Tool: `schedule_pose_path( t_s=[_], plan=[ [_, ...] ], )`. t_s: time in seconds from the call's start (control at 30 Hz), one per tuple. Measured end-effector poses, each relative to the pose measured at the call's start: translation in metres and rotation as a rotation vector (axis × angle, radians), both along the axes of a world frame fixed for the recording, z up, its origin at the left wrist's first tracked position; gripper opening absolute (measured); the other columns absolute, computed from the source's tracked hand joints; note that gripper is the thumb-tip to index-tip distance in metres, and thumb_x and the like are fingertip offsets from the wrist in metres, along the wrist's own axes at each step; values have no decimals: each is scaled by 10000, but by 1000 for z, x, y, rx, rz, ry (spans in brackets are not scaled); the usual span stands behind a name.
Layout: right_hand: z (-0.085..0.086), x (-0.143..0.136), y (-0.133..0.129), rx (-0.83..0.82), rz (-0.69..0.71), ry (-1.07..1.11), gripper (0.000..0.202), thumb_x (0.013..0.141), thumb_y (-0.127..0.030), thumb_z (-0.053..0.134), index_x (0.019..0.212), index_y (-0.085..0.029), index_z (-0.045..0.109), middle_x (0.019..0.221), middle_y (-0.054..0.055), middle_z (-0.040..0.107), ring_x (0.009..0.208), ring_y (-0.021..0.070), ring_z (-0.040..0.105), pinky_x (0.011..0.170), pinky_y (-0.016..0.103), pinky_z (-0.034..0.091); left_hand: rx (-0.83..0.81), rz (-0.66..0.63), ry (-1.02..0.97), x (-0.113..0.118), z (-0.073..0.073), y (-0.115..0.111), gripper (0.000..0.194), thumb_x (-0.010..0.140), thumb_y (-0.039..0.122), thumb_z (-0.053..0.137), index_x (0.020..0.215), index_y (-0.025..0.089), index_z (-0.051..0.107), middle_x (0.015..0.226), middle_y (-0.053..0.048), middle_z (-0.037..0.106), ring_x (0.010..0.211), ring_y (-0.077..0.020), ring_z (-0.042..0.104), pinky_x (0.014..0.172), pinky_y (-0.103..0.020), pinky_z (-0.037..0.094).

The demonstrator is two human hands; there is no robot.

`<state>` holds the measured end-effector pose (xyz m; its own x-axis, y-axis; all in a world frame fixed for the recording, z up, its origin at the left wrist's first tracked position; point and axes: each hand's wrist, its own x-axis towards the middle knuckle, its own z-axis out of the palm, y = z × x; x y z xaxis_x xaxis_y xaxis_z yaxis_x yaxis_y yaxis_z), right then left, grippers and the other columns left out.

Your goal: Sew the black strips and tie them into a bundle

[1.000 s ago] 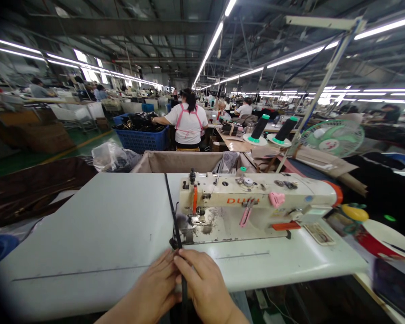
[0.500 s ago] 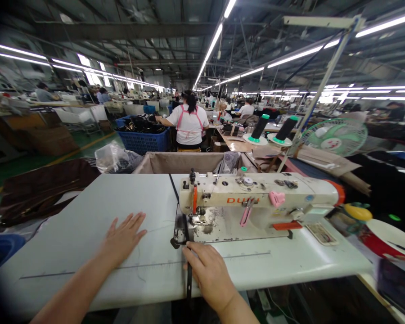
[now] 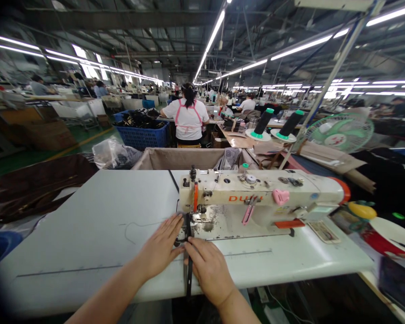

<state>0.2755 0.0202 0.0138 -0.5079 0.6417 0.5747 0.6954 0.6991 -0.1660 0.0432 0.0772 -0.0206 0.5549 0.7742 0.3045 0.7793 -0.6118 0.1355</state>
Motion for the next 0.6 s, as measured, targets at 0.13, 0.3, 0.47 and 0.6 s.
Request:
schedule_pose_path(
  t_s=[0.13,0.3,0.47,0.6],
  plan=[
    [1,-1,2,-62,-14,-18,342,1083,-221,547,1403,-157,646,1391,161,750,1268,313,717,999,516,678,-34,18,-14,-4,-10,12,855,1062,617,509,1706,124,237,1738,-214,350,1622,-334,341,1310,-550,350],
    [3,-5,5,-158,-70,-41,366,1032,-150,610,1392,-162,672,1429,134,742,1361,333,670,1094,548,641,-10,116,9,-14,-16,19,937,1042,739,421,1654,34,339,1710,-274,372,1614,-386,345,1307,-562,326],
    [1,-7,8,-191,-103,-53,368,1018,-141,627,1380,-153,691,1435,136,742,1352,342,681,1102,562,637,15,96,-6,-19,-15,20,926,1045,728,438,1701,98,267,1738,-242,340,1630,-382,308,1309,-564,305],
    [2,-9,8,-197,-125,-40,358,1011,-134,629,1359,-163,708,1426,126,751,1355,343,681,1095,562,641,-42,66,26,-15,-2,16,846,1035,705,506,1717,257,283,1776,-118,319,1647,-419,239,1302,-606,297]
  ],
)
